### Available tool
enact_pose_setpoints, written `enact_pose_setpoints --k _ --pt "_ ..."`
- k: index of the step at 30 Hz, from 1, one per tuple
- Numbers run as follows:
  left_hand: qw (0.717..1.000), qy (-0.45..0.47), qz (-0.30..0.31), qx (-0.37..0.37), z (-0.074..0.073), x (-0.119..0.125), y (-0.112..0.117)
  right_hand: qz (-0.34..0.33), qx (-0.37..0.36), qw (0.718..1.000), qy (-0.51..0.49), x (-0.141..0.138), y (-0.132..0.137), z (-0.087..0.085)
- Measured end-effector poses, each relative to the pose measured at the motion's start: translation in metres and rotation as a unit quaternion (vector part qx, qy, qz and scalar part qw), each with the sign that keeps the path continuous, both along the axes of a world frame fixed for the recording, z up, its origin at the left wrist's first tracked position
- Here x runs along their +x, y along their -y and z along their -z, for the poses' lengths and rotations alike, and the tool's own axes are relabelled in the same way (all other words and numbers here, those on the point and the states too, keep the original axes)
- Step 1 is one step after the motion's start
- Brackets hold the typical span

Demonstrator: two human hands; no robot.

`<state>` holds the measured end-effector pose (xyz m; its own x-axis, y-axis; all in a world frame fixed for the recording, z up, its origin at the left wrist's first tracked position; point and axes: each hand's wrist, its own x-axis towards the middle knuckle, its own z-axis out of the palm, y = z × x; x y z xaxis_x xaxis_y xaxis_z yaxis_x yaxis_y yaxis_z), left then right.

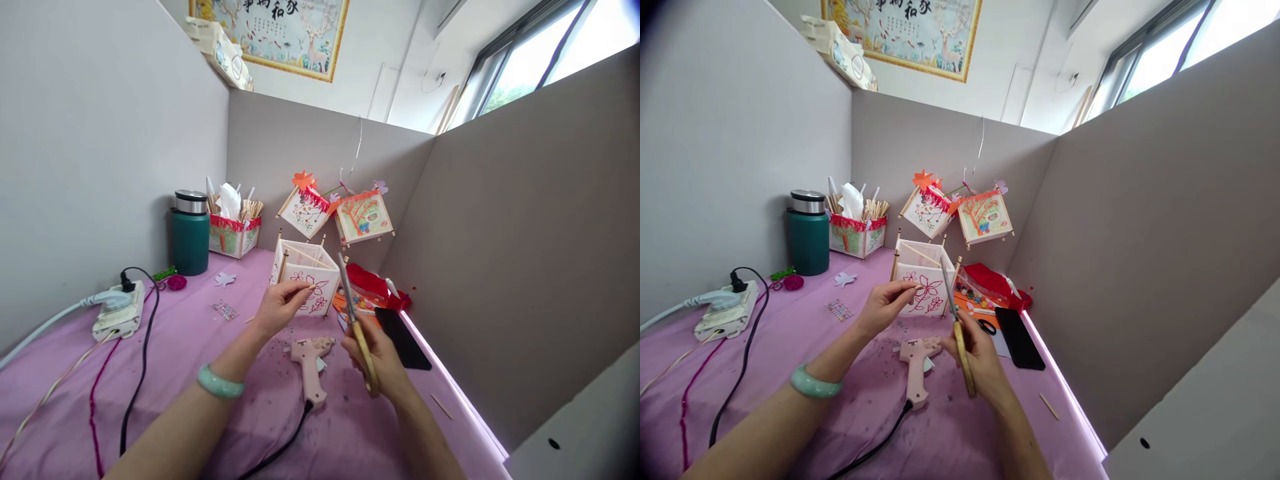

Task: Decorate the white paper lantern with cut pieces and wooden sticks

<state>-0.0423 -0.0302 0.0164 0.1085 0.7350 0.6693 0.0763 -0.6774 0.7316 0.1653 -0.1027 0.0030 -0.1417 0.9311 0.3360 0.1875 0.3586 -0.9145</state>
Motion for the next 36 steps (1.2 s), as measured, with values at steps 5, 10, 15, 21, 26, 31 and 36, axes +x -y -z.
enact_pose_setpoints --k 5,10,15,21,26,31,36 --pt "1.000 0.000 -0.021 0.022 0.000 0.001 -0.001 0.017 0.100 0.988 0.114 -0.014 -0.017 0.000" --pt "0.998 -0.009 -0.033 0.047 -0.001 0.000 -0.001 0.072 0.139 0.960 0.231 -0.014 -0.020 -0.005" --pt "0.996 -0.057 -0.037 0.060 -0.003 -0.002 0.002 0.083 0.181 0.940 0.278 -0.014 -0.022 0.000" --pt "0.994 -0.071 -0.021 0.082 -0.003 -0.003 0.003 0.076 0.194 0.938 0.276 -0.014 -0.025 0.007" --pt "0.993 -0.070 -0.026 0.086 -0.002 -0.004 0.003 0.076 0.200 0.937 0.277 -0.015 -0.024 0.009" --pt "0.992 -0.079 -0.019 0.101 -0.004 -0.005 0.005 0.080 0.208 0.933 0.282 -0.015 -0.022 0.009" --pt "0.990 -0.065 -0.016 0.121 -0.004 -0.005 0.007 0.084 0.211 0.933 0.280 -0.015 -0.020 0.006"
